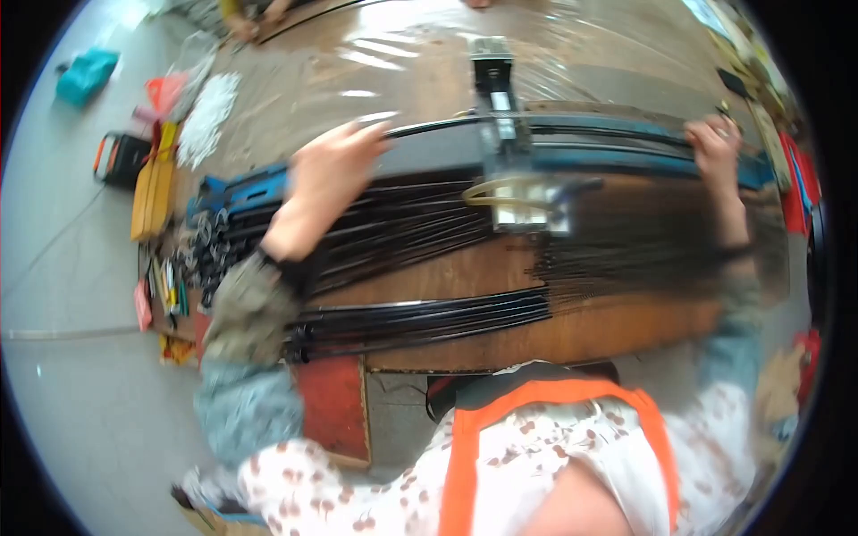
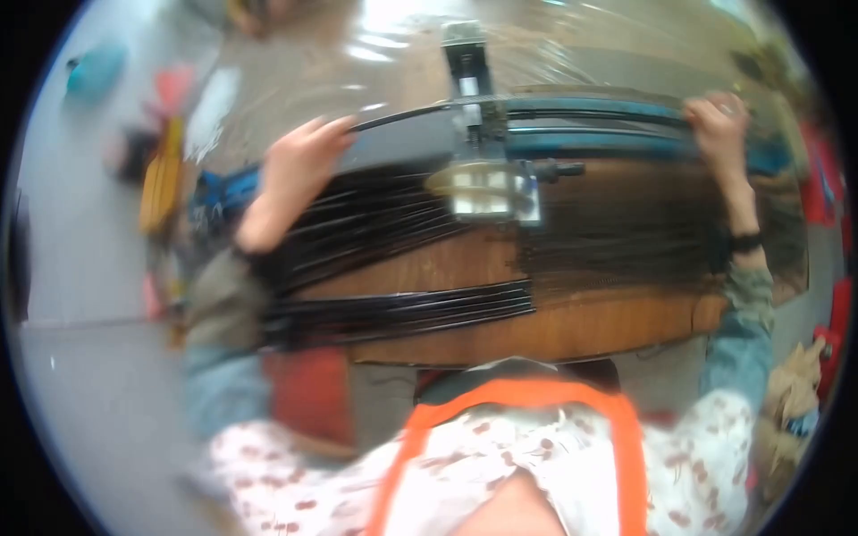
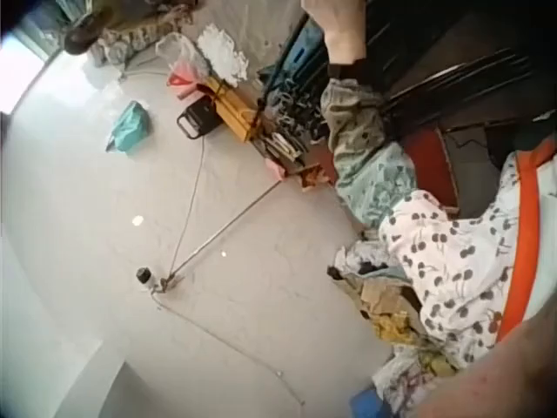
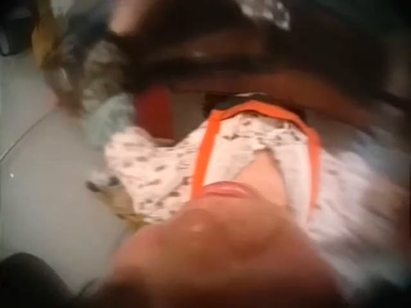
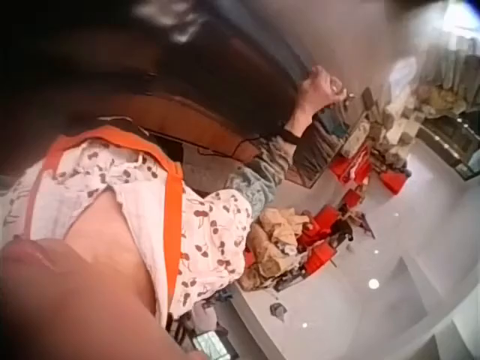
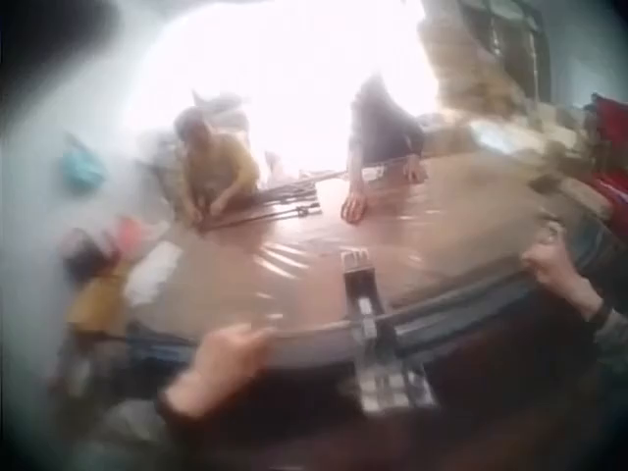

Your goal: Processing metal rods by inserting them into a specialized jig or machine for assembly or shaping.

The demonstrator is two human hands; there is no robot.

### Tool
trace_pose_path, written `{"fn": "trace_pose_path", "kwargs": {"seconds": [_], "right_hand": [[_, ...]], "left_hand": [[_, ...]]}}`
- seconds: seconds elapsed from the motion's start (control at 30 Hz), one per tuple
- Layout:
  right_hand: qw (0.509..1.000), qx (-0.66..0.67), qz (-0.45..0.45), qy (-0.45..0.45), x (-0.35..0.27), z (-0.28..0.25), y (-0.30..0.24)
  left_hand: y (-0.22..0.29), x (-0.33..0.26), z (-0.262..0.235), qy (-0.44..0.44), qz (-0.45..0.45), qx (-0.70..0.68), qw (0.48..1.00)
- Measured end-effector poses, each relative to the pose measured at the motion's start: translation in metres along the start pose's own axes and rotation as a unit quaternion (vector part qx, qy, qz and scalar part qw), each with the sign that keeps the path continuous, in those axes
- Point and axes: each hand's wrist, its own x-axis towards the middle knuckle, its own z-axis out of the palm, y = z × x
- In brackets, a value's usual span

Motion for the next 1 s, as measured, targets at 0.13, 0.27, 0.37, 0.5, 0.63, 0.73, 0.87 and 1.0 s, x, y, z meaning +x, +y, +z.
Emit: {"fn": "trace_pose_path", "kwargs": {"seconds": [0.13, 0.27, 0.37, 0.5, 0.63, 0.73, 0.87, 1.0], "right_hand": [[0.999, -0.01, -0.029, 0.029, 0.019, -0.013, 0.034], [0.999, 0.039, -0.005, 0.017, 0.019, -0.007, 0.032], [0.997, 0.069, -0.004, 0.044, 0.016, -0.003, 0.038], [0.995, 0.09, 0.011, 0.046, 0.015, -0.006, 0.033], [0.998, 0.049, 0.025, 0.013, 0.004, -0.013, 0.035], [0.997, 0.033, -0.011, 0.066, -0.001, -0.024, 0.015], [0.989, 0.097, -0.076, 0.076, 0.005, -0.058, -0.088], [0.978, 0.168, -0.105, 0.064, -0.017, -0.056, -0.123]], "left_hand": [[0.055, 0.071, 0.047, 0.084, 0.035, -0.094, 0.991], [0.061, 0.065, 0.064, 0.043, -0.023, -0.143, 0.988], [0.064, 0.061, 0.071, 0.06, -0.028, -0.189, 0.98], [0.071, 0.061, 0.069, 0.062, -0.05, -0.233, 0.969], [0.072, 0.065, 0.074, 0.082, -0.016, -0.228, 0.97], [0.066, 0.07, 0.074, 0.005, -0.004, -0.203, 0.979], [0.067, 0.068, 0.07, -0.008, -0.048, -0.153, 0.987], [0.075, 0.07, 0.064, -0.042, -0.086, -0.144, 0.985]]}}
